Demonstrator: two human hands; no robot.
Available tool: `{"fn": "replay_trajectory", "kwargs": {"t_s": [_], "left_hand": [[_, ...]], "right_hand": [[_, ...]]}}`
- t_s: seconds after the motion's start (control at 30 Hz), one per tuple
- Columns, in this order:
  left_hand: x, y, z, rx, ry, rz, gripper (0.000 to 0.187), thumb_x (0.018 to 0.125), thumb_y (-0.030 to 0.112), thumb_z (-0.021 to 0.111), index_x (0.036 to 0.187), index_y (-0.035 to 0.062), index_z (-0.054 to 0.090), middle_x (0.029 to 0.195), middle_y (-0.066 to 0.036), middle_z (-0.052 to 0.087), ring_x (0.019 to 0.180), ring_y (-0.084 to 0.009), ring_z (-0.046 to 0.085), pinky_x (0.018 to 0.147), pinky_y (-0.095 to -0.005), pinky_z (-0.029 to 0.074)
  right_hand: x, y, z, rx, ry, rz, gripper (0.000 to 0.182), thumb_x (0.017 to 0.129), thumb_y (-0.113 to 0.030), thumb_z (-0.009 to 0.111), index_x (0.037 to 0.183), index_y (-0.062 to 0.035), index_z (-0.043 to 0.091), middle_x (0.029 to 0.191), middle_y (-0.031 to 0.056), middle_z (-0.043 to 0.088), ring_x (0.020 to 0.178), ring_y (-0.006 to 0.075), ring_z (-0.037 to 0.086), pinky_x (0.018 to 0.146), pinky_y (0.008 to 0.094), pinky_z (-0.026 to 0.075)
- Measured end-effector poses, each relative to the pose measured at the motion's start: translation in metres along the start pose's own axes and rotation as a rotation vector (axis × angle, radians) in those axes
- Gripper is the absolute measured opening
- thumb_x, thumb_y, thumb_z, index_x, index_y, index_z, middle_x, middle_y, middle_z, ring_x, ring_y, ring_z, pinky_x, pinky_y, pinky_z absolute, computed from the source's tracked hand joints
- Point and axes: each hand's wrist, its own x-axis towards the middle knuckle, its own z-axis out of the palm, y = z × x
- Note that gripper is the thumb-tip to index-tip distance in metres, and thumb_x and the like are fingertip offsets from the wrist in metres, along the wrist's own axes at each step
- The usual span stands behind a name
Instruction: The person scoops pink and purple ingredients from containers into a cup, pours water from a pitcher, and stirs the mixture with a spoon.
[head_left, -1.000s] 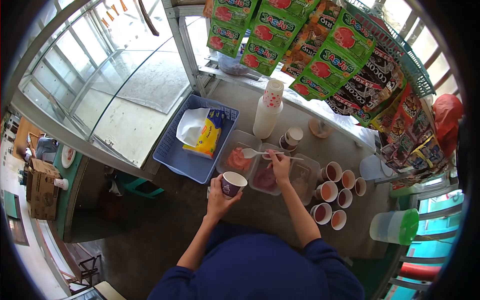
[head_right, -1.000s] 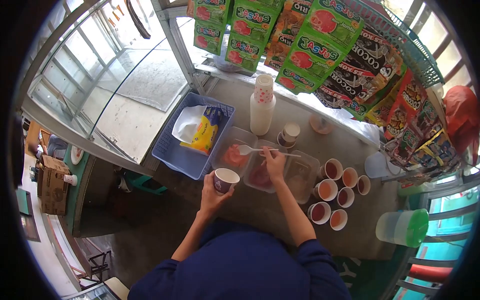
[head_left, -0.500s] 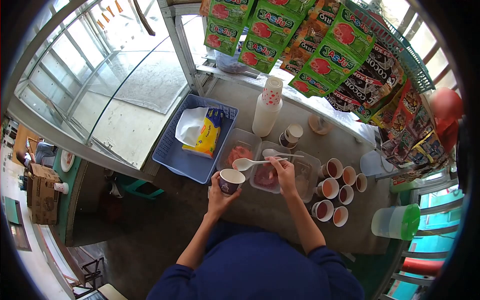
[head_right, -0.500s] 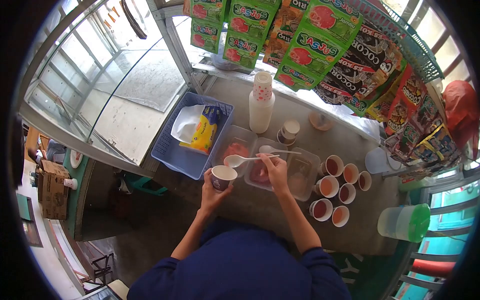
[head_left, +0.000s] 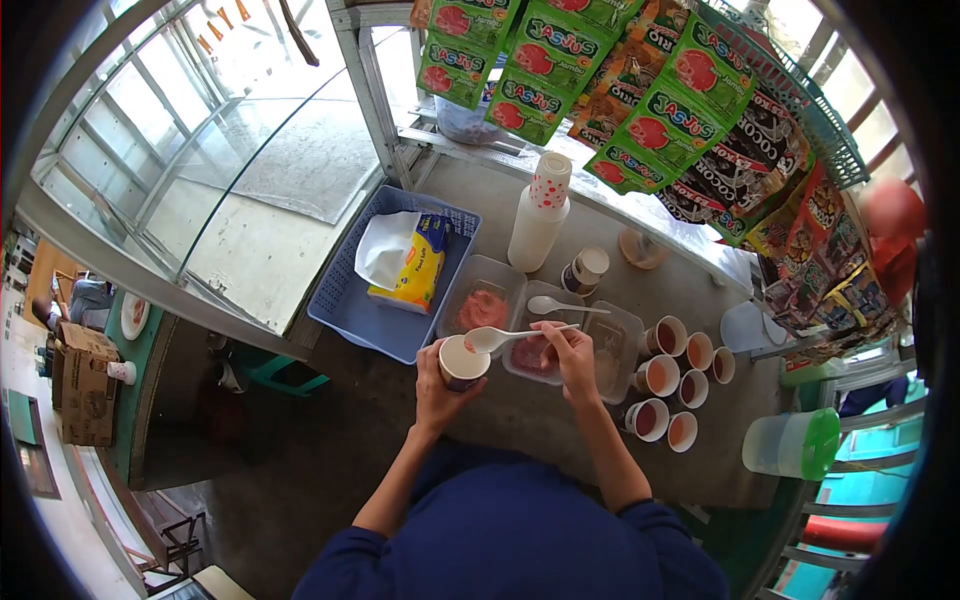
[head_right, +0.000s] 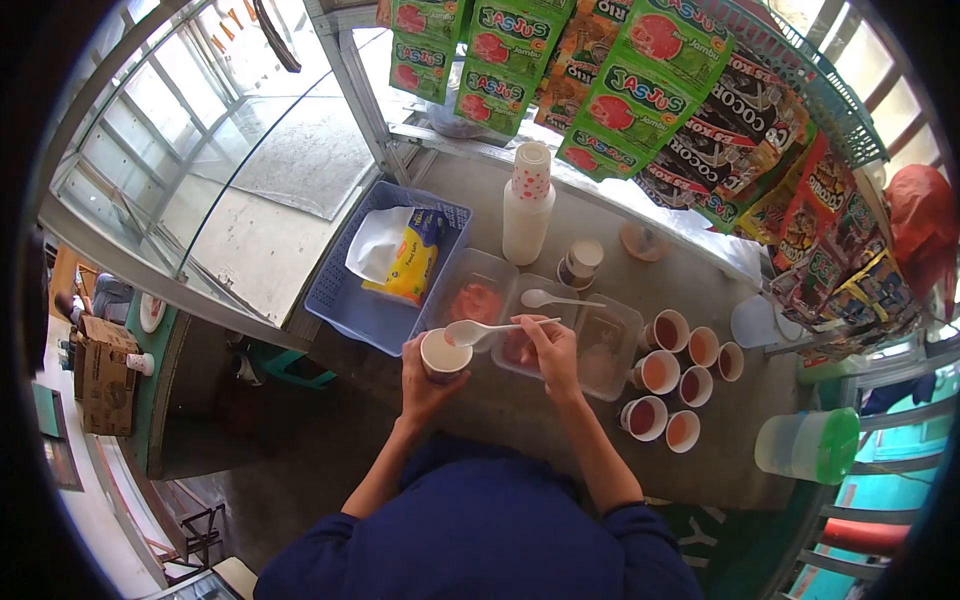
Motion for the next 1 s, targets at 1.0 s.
{"fn": "replay_trajectory", "kwargs": {"t_s": [1.0], "left_hand": [[-0.006,-0.002,0.012,0.028,-0.065,0.073,0.085,0.055,0.017,0.086,0.125,0.0091,0.04,0.116,-0.013,0.052,0.109,-0.0336,0.053,0.09,-0.0433,0.043]], "right_hand": [[-0.009,-0.007,-0.011,-0.154,-0.146,0.051,0.022,0.092,-0.018,0.062,0.097,0.0019,0.07,0.071,0.0032,0.063,0.07,0.0086,0.062,0.06,0.0207,0.043]]}}
